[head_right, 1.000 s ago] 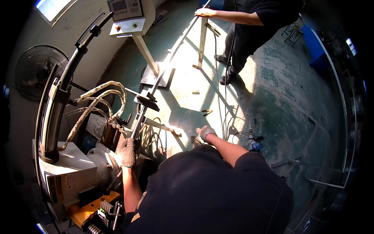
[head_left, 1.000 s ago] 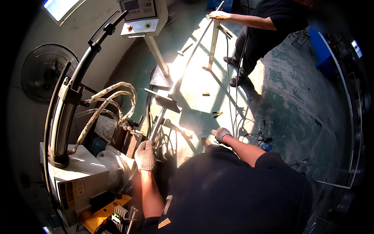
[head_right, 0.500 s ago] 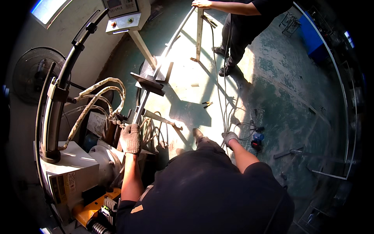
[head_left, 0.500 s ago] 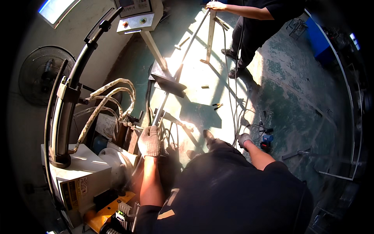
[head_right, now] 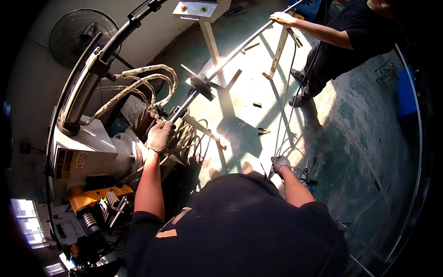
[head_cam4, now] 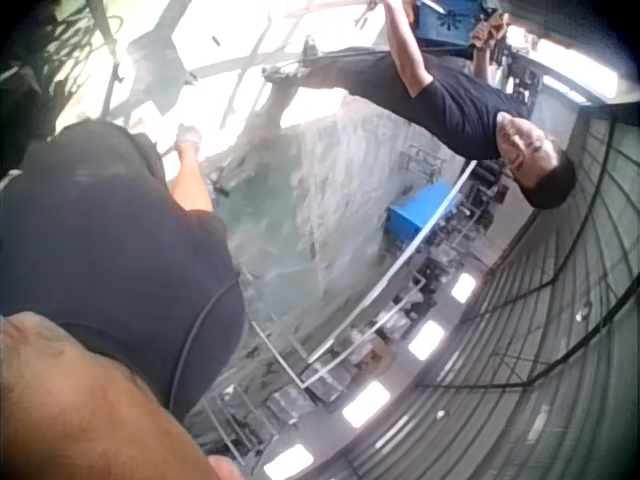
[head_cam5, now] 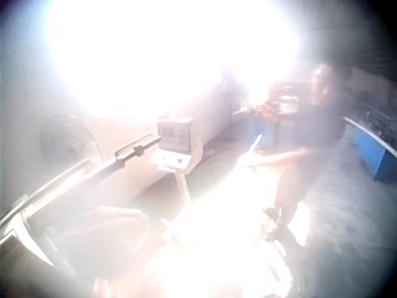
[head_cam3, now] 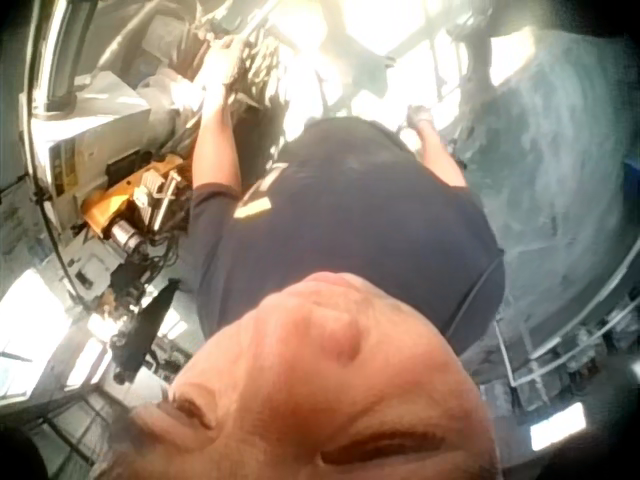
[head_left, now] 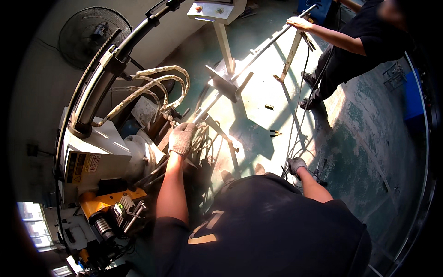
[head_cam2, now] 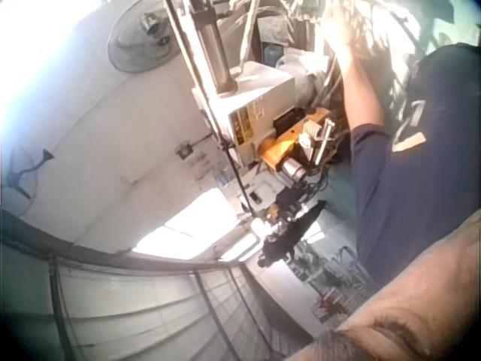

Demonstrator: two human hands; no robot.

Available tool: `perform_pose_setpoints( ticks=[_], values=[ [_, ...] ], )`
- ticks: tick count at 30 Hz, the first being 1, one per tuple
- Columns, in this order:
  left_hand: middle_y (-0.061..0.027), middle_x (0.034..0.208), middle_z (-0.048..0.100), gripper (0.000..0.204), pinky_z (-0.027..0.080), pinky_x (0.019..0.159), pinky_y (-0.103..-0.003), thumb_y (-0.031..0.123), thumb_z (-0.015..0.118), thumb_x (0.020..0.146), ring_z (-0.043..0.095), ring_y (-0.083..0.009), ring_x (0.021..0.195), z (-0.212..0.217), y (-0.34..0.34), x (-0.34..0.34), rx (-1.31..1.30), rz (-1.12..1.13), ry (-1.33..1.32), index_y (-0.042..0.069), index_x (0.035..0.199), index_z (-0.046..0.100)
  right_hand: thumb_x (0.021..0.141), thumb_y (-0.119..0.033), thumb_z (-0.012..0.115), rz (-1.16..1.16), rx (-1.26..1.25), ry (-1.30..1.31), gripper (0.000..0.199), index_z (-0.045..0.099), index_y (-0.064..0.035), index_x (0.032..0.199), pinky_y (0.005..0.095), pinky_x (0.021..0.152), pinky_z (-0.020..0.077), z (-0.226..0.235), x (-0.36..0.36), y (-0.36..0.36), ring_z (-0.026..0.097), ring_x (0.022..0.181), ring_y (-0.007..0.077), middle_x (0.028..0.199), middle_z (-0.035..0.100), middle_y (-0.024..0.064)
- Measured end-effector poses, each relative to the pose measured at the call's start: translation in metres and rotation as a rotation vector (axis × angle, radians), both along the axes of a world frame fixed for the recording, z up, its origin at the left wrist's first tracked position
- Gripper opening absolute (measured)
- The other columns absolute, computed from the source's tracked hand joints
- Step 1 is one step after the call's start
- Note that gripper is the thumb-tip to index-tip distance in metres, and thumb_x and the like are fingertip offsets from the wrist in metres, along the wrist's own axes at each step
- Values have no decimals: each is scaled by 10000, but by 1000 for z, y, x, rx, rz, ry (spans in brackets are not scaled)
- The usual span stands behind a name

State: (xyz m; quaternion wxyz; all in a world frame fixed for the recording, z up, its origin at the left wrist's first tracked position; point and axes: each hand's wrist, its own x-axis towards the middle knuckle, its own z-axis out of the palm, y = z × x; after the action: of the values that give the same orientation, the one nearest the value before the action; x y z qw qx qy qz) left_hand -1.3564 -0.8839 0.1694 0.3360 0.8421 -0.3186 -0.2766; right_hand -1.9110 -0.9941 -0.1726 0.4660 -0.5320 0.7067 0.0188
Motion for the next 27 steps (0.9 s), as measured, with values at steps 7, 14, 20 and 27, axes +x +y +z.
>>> perform_pose_setpoints(
  ticks=[7,14,20,27],
  values=[
    [-103,895,770,381,534,800,-338,384,679,1014,698,-188,842,3,-21,-15,-56,11,-100,33,1081,811,979,-341,690,-121,169,-118,349,719,6,984,388,574,532,72,-1,-32,670,615,211,743,705,102],
    [-34,782,703,462,489,661,-300,454,663,1031,605,-115,668,8,-35,-19,-6,19,-2,17,1047,814,993,-457,676,-32,217,107,479,769,-29,1190,464,912,572,19,-69,12,740,1046,361,1122,778,197],
    [-17,697,674,424,457,571,-289,452,696,1019,589,-98,591,-5,-38,-15,-80,61,89,47,973,810,1020,-355,662,-74,262,94,314,757,-71,1117,436,570,557,75,-49,55,721,684,261,871,758,119],
    [-28,596,604,471,404,431,-311,503,656,1034,536,-130,448,-5,-41,-3,10,-7,111,62,949,795,1006,-294,690,-307,225,-39,280,688,-19,1059,415,491,496,54,-48,53,649,594,232,760,686,109]
  ],
)
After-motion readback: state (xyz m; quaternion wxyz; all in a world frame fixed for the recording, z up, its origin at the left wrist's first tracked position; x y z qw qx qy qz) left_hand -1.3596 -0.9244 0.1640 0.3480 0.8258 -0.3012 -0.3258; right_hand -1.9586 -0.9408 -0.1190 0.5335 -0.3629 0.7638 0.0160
